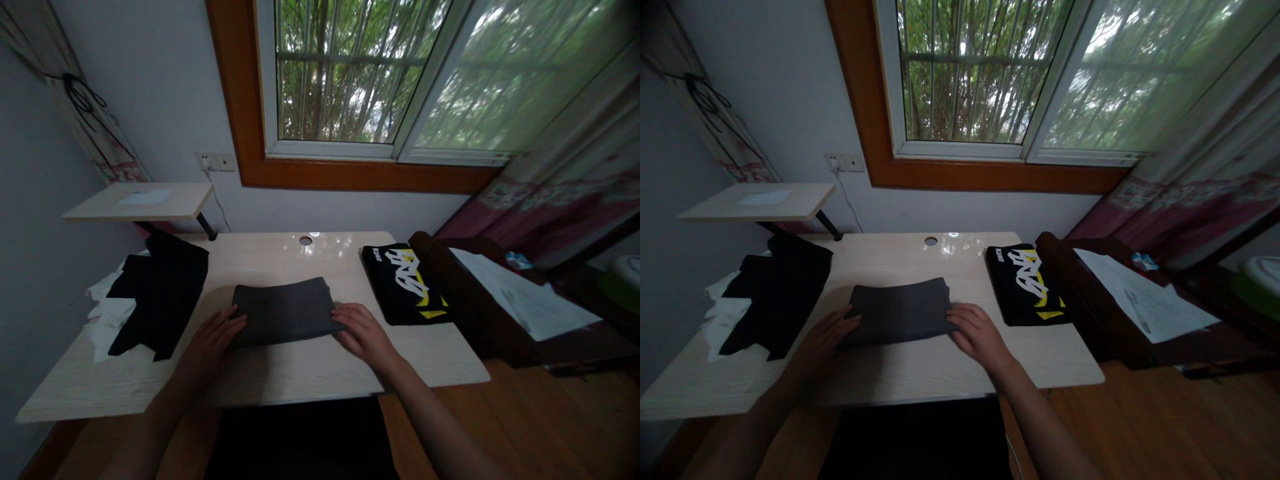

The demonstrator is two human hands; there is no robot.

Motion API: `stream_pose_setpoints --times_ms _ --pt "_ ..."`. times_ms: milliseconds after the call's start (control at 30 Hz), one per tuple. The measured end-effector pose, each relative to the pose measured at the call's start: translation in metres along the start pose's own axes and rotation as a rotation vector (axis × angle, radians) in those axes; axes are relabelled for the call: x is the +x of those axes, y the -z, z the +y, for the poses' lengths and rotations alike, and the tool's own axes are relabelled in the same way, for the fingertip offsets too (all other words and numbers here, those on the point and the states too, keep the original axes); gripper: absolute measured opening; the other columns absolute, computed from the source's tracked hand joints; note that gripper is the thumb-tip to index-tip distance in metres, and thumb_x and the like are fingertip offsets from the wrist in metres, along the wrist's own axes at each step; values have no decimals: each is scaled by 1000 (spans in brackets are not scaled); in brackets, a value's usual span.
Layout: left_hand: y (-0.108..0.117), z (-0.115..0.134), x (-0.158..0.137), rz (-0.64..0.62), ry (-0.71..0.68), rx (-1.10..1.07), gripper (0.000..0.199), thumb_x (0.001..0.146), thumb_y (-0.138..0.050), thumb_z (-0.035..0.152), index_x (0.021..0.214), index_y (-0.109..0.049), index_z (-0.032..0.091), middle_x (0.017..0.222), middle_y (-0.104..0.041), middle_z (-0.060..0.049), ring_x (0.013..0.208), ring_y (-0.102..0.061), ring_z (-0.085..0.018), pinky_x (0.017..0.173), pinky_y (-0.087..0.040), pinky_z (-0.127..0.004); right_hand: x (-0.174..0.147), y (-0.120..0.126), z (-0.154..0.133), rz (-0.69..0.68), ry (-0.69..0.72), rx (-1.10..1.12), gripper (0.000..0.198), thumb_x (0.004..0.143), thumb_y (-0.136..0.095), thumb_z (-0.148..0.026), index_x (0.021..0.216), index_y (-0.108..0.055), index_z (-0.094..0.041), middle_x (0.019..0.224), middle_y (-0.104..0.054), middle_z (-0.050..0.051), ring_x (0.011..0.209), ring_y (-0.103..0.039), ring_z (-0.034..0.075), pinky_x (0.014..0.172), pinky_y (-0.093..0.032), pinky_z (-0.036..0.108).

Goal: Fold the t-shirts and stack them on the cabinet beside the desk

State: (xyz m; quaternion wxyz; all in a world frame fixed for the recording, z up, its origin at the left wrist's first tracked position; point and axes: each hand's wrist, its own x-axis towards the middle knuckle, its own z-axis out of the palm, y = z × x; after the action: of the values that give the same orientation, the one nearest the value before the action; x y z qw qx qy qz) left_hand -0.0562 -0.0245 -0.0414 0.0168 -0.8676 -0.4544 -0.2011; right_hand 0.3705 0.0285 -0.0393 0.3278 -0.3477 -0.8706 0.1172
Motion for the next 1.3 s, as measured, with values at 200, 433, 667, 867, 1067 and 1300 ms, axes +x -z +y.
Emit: stream_pose_setpoints --times_ms 200,433,667,867,1067,1300 --pt "27 7 19 108 211 -297 45 89 -55 26 134 -53 25 143 -59 -10 137 -52 -29 113 -46 -51 23 17 -15 180 -210 243 24 100 -49 -34 118 -61 -26 127 -67 11 127 -57 29 108 -47 51" --pt "31 22 56 254 691 -585 39 93 -49 44 123 -55 20 114 -67 -9 107 -66 -25 93 -55 -40 55 13 -11 312 -602 445 30 97 -51 -51 100 -62 -24 91 -66 1 86 -62 21 78 -51 32" --pt "7 12 91 201 1018 -949 44 93 -53 44 129 -53 19 114 -69 -11 100 -69 -23 83 -57 -35 79 -26 22 264 -909 750 47 79 -64 -59 108 -57 -24 80 -65 -2 71 -60 19 62 -46 29" --pt "-18 -6 90 189 1108 -1022 60 91 -61 50 141 -44 20 111 -71 -12 97 -71 -23 83 -57 -36 76 -32 27 194 -951 774 72 82 -64 -60 142 -41 -27 98 -66 3 82 -66 21 70 -52 32" --pt "-14 -2 70 11 932 -929 99 79 -75 47 157 -18 23 141 -56 -22 105 -71 -27 85 -59 -40 55 -10 14 -71 -837 813 96 81 -75 -46 157 -19 -31 138 -53 13 108 -66 25 89 -56 39" --pt "1 15 48 -142 853 -541 90 83 -63 58 154 -27 17 93 -68 -7 80 -71 -27 75 -55 -40 28 0 12 -152 -667 516 77 82 -74 -40 149 -39 -24 116 -60 8 98 -63 22 87 -54 38"
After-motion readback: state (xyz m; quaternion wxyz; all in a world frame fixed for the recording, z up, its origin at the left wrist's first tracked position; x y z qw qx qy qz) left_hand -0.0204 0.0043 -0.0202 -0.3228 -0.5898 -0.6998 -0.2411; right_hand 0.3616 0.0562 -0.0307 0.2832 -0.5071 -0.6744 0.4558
